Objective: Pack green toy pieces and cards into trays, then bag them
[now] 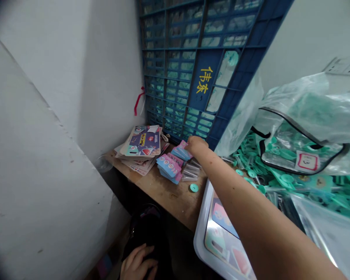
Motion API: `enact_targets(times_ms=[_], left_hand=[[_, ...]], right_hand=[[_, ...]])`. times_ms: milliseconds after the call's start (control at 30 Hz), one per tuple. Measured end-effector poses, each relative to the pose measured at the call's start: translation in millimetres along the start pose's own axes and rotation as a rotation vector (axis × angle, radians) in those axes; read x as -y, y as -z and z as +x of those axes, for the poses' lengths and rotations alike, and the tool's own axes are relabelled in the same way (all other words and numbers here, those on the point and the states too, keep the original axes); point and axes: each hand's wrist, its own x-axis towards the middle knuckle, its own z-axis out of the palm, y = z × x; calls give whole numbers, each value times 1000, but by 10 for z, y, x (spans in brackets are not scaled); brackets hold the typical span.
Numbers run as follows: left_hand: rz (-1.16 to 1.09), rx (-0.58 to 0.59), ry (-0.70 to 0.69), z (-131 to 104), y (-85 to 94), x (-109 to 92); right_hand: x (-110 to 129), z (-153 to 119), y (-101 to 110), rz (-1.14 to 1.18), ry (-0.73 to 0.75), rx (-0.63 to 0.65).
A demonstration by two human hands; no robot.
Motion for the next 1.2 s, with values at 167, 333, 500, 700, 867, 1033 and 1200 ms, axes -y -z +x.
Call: enact_targets(times_ms=[167, 333, 500, 700, 867, 1033, 1200], left_hand=[[-40, 15, 13, 56, 50, -24], [-76, 25, 21, 100, 111, -48], [-119, 44, 27, 140, 91, -106], [-128, 82, 40, 189, 93, -241], [-86, 55, -23, 184, 124, -330], [-68, 72, 20, 109, 119, -361], [-49, 70, 64, 0, 17, -246]], right_hand=[[-173, -124, 207, 158, -3, -100], [-574, -574, 348, 429, -50, -78], [-1024, -1221, 201, 596, -92, 64], [-1372, -1818, -84, 492, -20, 96], [-1573, -2014, -217, 343, 55, 17], [-1742, -2124, -148, 342, 67, -14], [-1817, -2230, -143, 408, 13, 37]])
